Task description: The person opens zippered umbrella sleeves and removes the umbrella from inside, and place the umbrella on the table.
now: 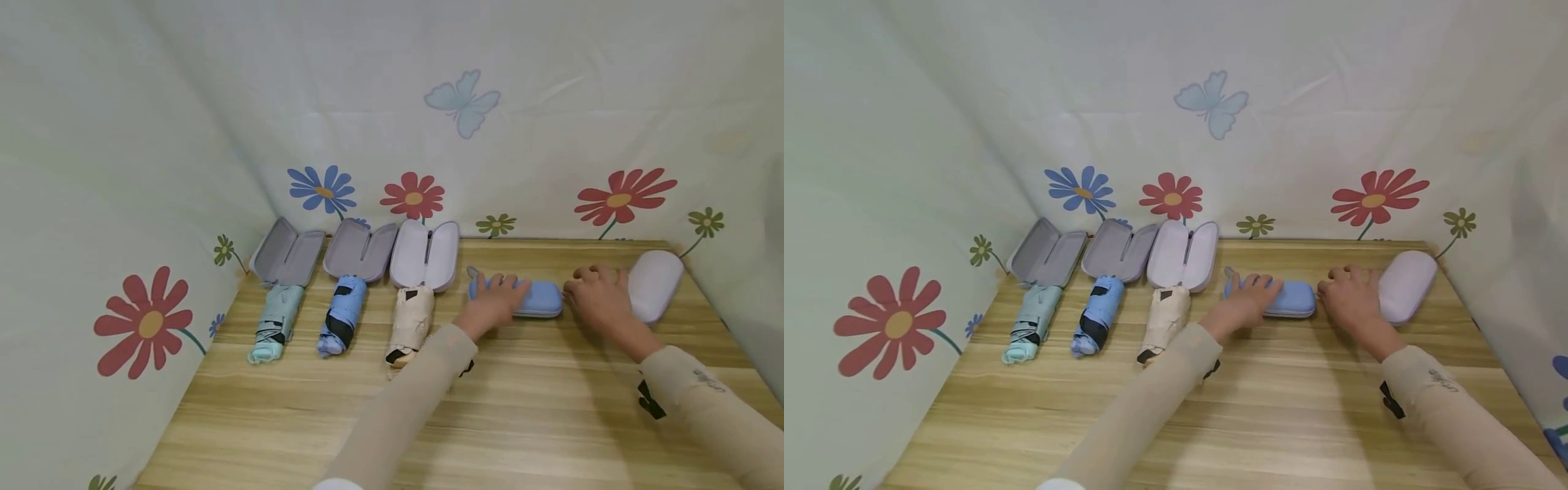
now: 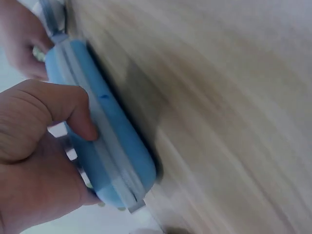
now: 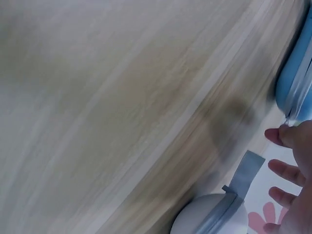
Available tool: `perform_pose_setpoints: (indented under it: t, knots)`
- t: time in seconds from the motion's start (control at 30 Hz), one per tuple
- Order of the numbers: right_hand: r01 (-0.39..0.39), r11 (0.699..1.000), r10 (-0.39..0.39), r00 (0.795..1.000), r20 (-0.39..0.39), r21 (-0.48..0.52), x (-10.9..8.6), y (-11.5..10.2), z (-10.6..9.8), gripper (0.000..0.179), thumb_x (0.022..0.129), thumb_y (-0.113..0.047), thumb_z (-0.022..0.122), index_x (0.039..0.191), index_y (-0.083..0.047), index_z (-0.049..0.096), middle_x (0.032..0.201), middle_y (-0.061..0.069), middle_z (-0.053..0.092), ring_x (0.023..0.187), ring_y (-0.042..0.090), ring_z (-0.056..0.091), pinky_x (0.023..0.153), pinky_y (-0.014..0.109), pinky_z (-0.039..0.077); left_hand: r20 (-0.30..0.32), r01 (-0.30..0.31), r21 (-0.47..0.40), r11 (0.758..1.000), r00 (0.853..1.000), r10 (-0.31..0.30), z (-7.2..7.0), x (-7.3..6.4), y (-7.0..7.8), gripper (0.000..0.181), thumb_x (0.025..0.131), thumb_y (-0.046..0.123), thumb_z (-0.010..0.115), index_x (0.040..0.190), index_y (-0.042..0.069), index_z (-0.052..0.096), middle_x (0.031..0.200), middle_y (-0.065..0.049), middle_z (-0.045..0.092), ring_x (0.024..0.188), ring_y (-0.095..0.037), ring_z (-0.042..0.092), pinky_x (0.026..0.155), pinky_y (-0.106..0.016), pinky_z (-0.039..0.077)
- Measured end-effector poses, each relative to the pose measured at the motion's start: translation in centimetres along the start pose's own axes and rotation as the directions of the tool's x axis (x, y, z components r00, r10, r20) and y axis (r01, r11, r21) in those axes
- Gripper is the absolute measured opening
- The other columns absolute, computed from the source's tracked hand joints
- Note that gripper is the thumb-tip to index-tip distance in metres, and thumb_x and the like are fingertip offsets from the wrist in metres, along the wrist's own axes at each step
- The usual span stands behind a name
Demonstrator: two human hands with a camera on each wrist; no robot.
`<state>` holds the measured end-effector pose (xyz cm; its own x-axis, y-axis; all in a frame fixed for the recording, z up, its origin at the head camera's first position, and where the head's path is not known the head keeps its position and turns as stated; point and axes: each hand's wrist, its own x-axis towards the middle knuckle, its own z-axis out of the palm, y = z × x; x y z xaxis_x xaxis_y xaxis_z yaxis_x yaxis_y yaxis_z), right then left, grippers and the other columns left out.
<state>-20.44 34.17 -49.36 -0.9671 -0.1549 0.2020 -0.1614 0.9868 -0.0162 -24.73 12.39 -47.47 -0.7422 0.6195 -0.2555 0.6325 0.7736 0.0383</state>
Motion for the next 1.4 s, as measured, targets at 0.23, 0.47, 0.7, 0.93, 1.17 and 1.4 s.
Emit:
perform_pose_setpoints:
  t: [0.23,0.47,0.7,0.93,1.17,1.4]
  knots:
    - [0.107,0.993,-0.11,0.991,-0.074,-0.041,-0.5,0.1,0.1,0.011,0.092,-0.018,0.073,0.1,-0.012,0.077,0.116,0.02,0.062,0.117,0.05,0.049,0.094,0.075,0.029,0.011,-0.083,-0.041,0.996,0.996,0.084,-0.6,0.1,-1.6,0.063,0.102,0.013,0.061,0.152,0.034,0.029,0.16,0.01,0.033,0.149,-0.018,0.028,0.122,-0.055,0.017]
    - [0.239,0.966,-0.253,0.956,-0.151,-0.101,0.0,-0.4,0.6,0.007,0.089,-0.02,0.077,0.096,-0.017,0.077,0.111,0.016,0.066,0.111,0.047,0.056,0.092,0.074,0.036,-0.053,-0.252,-0.061,0.966,0.967,0.249,-0.4,0.7,-2.8,0.047,0.1,0.002,0.06,0.134,0.029,0.043,0.147,0.008,0.049,0.143,-0.02,0.039,0.122,-0.05,0.021]
    - [0.294,0.954,-0.299,0.939,-0.169,-0.055,0.3,-1.7,1.2,0.007,0.09,-0.018,0.076,0.096,-0.016,0.078,0.109,0.014,0.066,0.105,0.043,0.06,0.089,0.071,0.041,-0.157,0.049,-0.016,0.999,0.986,-0.051,0.1,0.3,-1.4,0.044,0.103,0.021,0.059,0.146,0.029,0.047,0.153,0.001,0.045,0.145,-0.027,0.035,0.117,-0.054,0.029]
    - [0.212,0.977,-0.211,0.974,-0.085,0.005,-0.6,-2.9,0.4,0.012,0.092,-0.016,0.075,0.103,-0.018,0.078,0.117,0.014,0.064,0.107,0.043,0.059,0.091,0.072,0.039,-0.251,0.358,-0.143,0.922,0.888,-0.384,0.4,0.0,0.0,0.054,0.093,0.022,0.073,0.143,0.023,0.052,0.15,-0.005,0.041,0.14,-0.029,0.034,0.11,-0.045,0.038]
    - [0.271,0.961,-0.265,0.96,-0.093,0.057,-1.2,-3.6,0.4,0.007,0.093,-0.016,0.074,0.099,-0.018,0.077,0.115,0.014,0.064,0.106,0.044,0.061,0.089,0.074,0.04,-0.271,0.357,-0.145,0.923,0.883,-0.384,1.0,0.5,-0.5,0.059,0.097,0.01,0.067,0.152,0.017,0.046,0.151,-0.015,0.039,0.137,-0.03,0.035,0.108,-0.034,0.041]
    - [0.346,0.936,-0.335,0.933,-0.134,0.068,-1.3,-4.0,1.2,0.003,0.091,-0.02,0.076,0.095,-0.02,0.075,0.116,0.014,0.064,0.109,0.042,0.06,0.088,0.071,0.043,-0.174,0.246,-0.18,0.952,0.945,-0.277,0.6,0.6,-0.5,0.059,0.109,0.039,0.04,0.156,0.004,0.036,0.161,-0.021,0.029,0.149,-0.04,0.025,0.12,-0.044,0.027]
